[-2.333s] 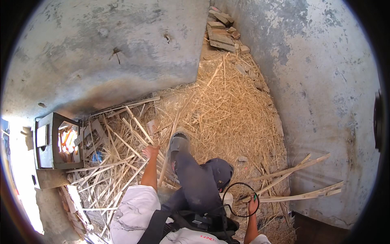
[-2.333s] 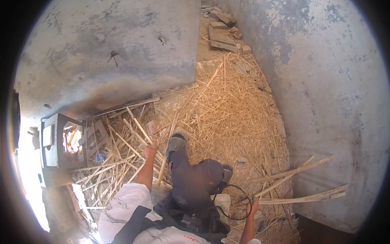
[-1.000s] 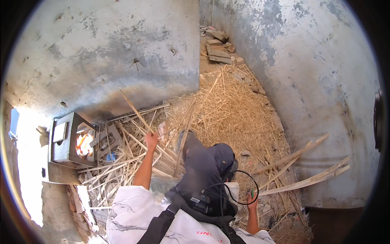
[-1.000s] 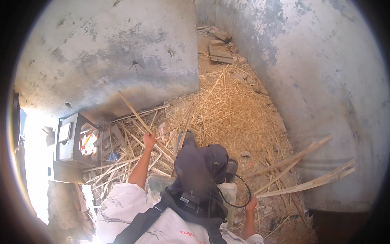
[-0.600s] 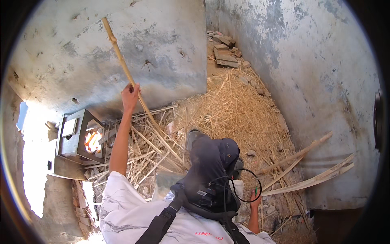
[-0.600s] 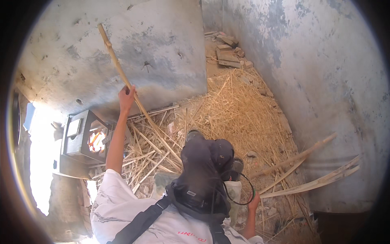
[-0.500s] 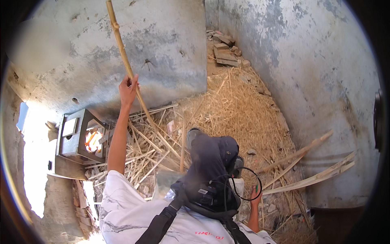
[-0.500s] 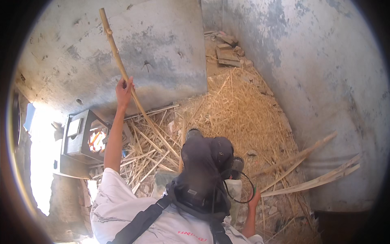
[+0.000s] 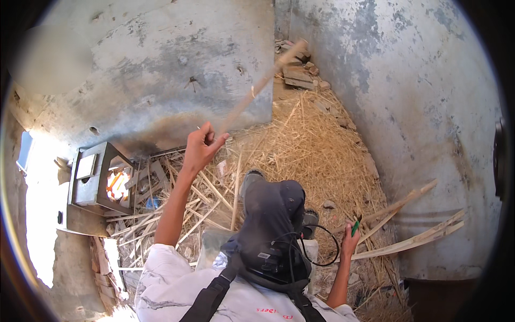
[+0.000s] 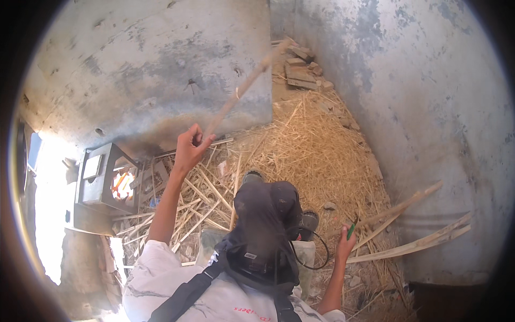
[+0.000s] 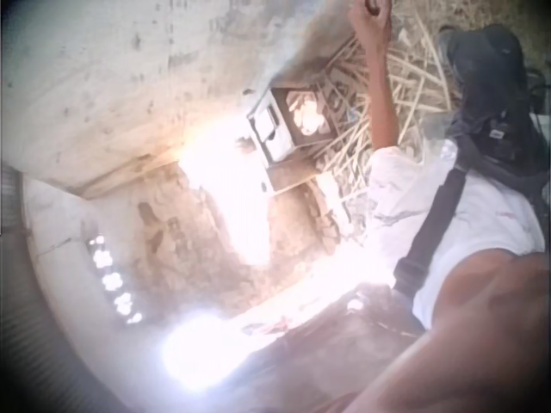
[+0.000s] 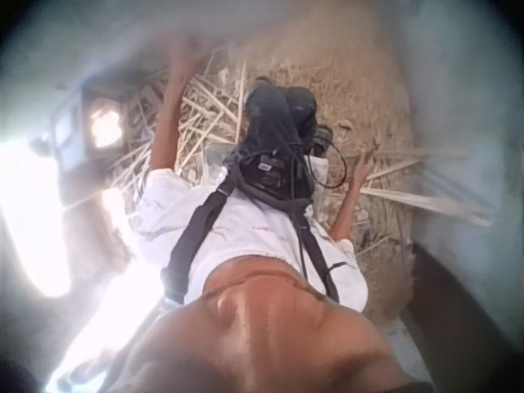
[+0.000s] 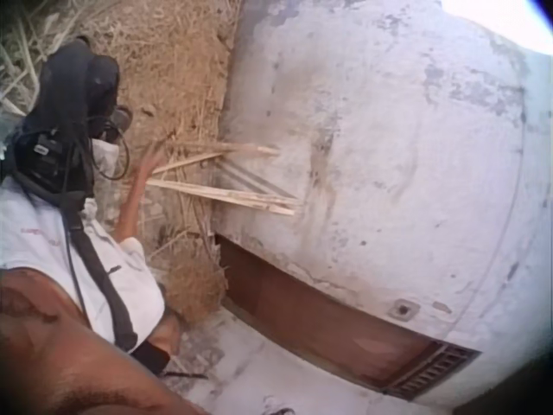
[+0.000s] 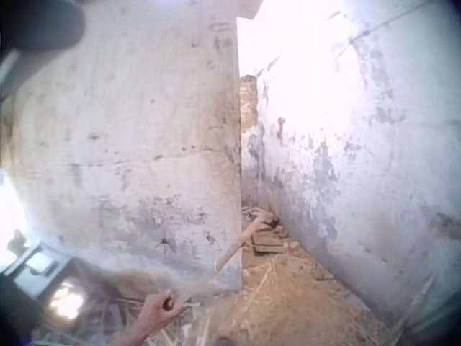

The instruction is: The person is using a utility knife to shave and shape bamboo strips. They pick up various bamboo pieces from the floor, use the knife to carve or strip the surface while holding the bamboo against their leg, and set the finished pieces aside.

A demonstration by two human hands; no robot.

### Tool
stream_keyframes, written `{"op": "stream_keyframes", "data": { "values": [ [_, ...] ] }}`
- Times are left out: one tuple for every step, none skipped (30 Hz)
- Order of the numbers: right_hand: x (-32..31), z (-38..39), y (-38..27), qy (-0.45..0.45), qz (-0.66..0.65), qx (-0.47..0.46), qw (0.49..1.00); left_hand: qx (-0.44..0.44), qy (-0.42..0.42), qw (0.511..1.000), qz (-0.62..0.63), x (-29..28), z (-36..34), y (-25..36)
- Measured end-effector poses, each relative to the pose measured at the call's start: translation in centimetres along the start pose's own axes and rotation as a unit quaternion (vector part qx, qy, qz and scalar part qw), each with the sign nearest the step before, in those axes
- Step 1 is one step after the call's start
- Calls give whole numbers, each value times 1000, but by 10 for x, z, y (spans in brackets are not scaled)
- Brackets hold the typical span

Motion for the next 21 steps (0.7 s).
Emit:
{"op": "stream_keyframes", "data": {
  "values": [
    [10,-7,-37,-1,-44,3,999,9,-25,1000,-3,10,5,8],
    [20,-16,-67,-16,-72,-6,997,19,-51,999,1,17,11,16],
    [29,-25,-95,-31,-99,-17,994,30,-75,997,5,24,16,24],
    [37,-30,-129,-37,-101,-34,994,43,-104,994,14,36,19,31],
    [53,-34,-161,-51,-107,-51,992,47,-123,991,21,39,24,39],
    [68,-38,-185,-78,-131,-69,986,51,-142,988,30,42,29,47],
    [79,-41,-205,-102,-150,-88,979,56,-164,984,44,48,34,54],
    [95,-42,-228,-127,-173,-117,970,63,-174,982,37,50,37,61],
    [109,-40,-249,-152,-195,-146,958,59,-189,979,51,54,41,64],
    [124,-36,-271,-182,-204,-142,952,54,-202,976,61,55,44,68],
    [136,-32,-288,-210,-211,-139,945,50,-214,973,74,56,47,72],
    [146,-33,-292,-224,-238,-147,934,17,-248,963,107,60,52,75],
    [157,-34,-293,-241,-266,-155,920,10,-264,957,122,61,56,77],
    [166,-35,-296,-256,-294,-161,907,3,-283,950,136,65,60,78],
    [171,-36,-299,-265,-303,-149,903,-3,-301,942,150,69,63,79],
    [178,-35,-306,-277,-315,-135,897,-28,-327,933,149,68,68,79],
    [183,-34,-310,-289,-327,-121,892,-32,-336,930,146,69,71,77],
    [185,-34,-312,-289,-318,-115,896,-36,-346,927,144,70,73,74],
    [187,-34,-312,-290,-308,-109,900,-42,-355,923,141,71,75,71],
    [189,-33,-312,-290,-299,-102,903,-46,-357,922,144,71,75,69],
    [189,-32,-314,-280,-296,-104,907,-50,-359,920,148,71,76,68]
  ]
}}
Point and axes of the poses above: each hand's wrist, its own z-axis away from the middle knuckle, its own x-axis out of the palm, y = z × x, the point moved 5 cm from there along -z, towards the middle knuckle, and after that the axes turned 4 degrees about -x, right-handed, at the moved point
